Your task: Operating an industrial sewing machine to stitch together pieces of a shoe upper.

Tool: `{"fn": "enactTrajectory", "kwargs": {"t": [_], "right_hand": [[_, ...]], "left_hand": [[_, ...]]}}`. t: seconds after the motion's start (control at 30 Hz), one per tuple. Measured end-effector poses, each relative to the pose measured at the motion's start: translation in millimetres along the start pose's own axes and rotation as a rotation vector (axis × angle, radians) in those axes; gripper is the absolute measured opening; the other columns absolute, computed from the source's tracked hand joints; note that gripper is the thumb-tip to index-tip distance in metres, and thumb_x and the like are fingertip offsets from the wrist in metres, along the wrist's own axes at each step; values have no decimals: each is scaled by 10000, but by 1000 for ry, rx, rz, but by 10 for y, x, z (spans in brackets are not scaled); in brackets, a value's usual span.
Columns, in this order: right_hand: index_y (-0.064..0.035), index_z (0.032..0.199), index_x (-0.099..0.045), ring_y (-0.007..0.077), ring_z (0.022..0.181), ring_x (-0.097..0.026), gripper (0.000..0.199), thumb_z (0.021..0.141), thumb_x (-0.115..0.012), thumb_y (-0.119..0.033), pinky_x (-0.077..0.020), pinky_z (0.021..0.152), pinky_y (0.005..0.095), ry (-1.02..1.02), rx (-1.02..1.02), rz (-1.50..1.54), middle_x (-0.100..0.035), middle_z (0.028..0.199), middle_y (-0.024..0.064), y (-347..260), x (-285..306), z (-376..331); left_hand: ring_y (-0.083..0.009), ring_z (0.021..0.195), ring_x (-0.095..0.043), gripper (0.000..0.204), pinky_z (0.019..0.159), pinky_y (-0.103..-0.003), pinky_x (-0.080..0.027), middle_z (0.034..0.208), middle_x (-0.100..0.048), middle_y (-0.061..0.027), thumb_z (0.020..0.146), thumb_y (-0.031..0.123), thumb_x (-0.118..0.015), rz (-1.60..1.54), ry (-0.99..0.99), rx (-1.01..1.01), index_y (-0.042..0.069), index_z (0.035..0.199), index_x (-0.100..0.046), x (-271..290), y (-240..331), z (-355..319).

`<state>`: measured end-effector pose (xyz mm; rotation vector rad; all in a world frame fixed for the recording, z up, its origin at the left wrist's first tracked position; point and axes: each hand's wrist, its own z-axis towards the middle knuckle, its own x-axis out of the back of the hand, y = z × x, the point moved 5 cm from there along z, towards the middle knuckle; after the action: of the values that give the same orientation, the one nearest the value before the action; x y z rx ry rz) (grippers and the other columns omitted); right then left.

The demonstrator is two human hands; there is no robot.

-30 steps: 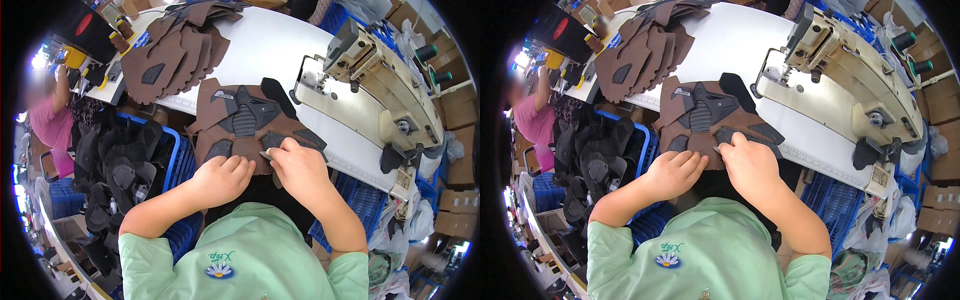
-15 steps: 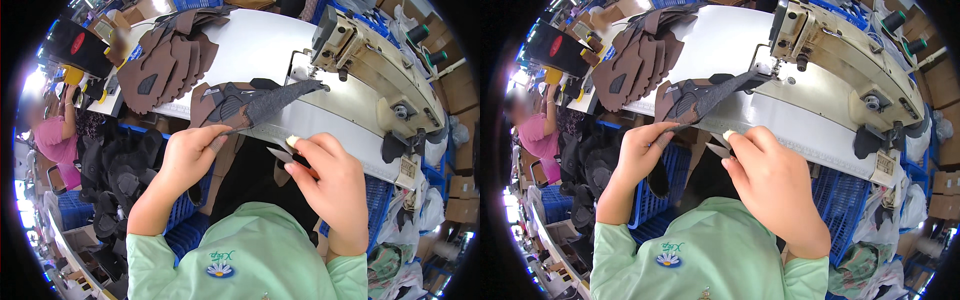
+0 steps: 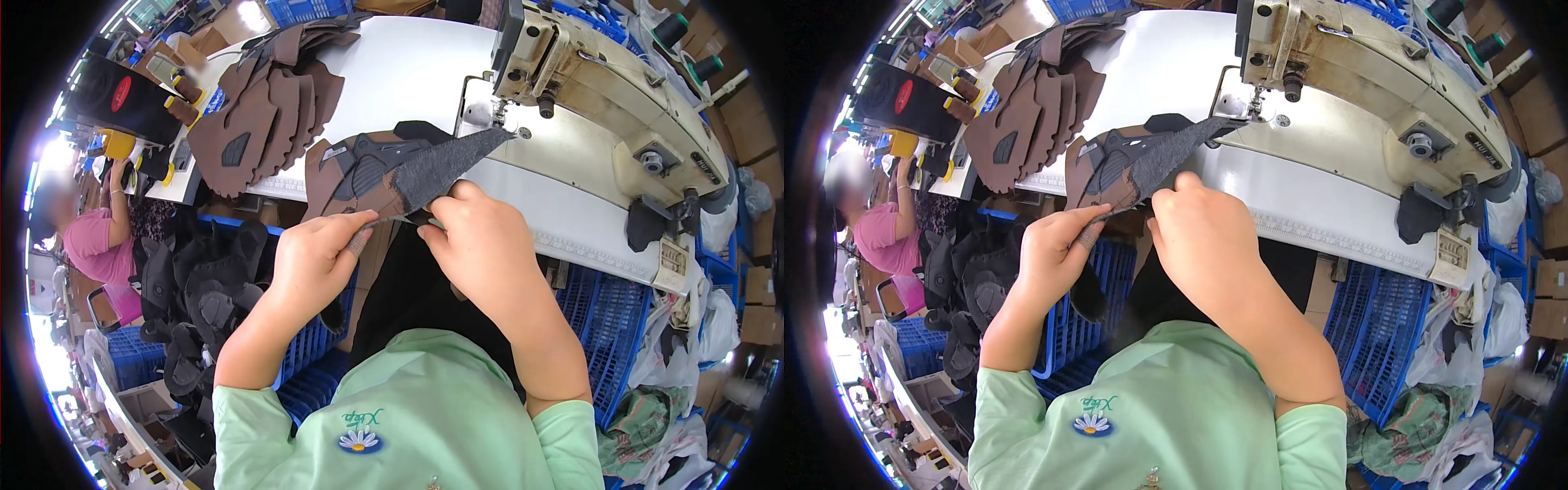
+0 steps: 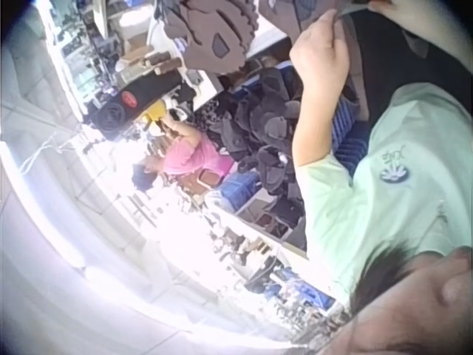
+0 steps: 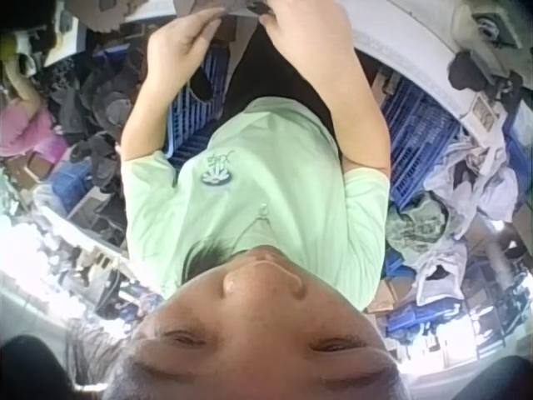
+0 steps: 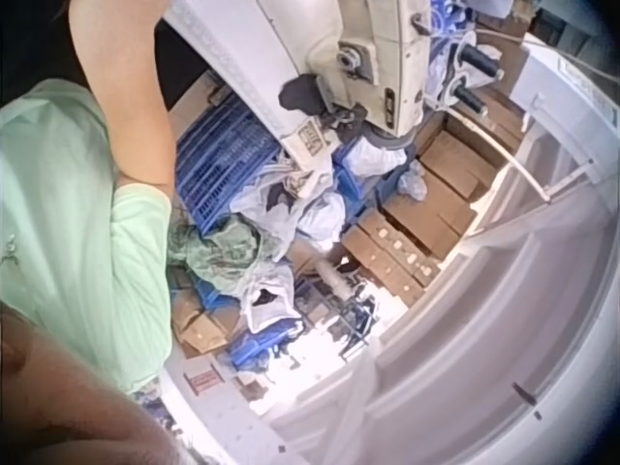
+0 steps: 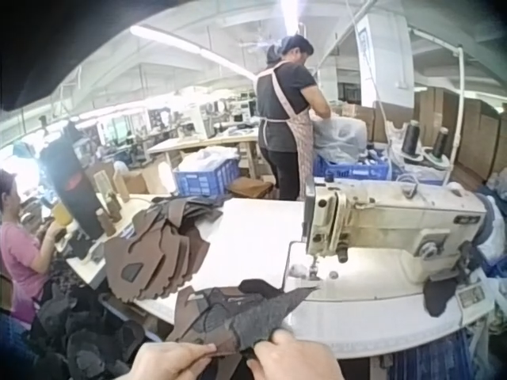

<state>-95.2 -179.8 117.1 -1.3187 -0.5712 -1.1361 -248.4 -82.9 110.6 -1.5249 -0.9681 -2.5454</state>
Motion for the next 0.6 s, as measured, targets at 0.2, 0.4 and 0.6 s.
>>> {"fn": "enactTrajectory", "kwargs": {"t": [0.2, 0.4, 0.6], "right_hand": [[-27, 764, -652, 337, 695, -652, 143, 805, -679, -162, -537, 630, 421, 3, 2, 13, -588, 786, 144, 74, -65, -1], [-12, 869, -676, 334, 713, -643, 177, 780, -712, -160, -523, 651, 403, -78, -56, 129, -594, 844, 155, 251, 71, -247], [-20, 1080, -653, 136, 627, -556, 322, 789, -770, -94, -443, 550, 258, 516, -195, 786, -625, 897, 76, 625, 11, -416]], "left_hand": [[-297, 792, -684, 194, 677, -353, -538, 902, -709, -123, 834, 59, -673, 2, 2, -53, 47, 1026, -694, -12, 45, 22], [-292, 796, -693, 209, 683, -331, -537, 929, -713, -136, 810, 8, -687, -15, 28, 0, 21, 1019, -700, 20, 7, -105], [-231, 693, -658, 214, 661, -270, -499, 928, -716, -140, 837, -7, -658, -108, 27, 103, 10, 1047, -699, -16, -118, -276]]}}
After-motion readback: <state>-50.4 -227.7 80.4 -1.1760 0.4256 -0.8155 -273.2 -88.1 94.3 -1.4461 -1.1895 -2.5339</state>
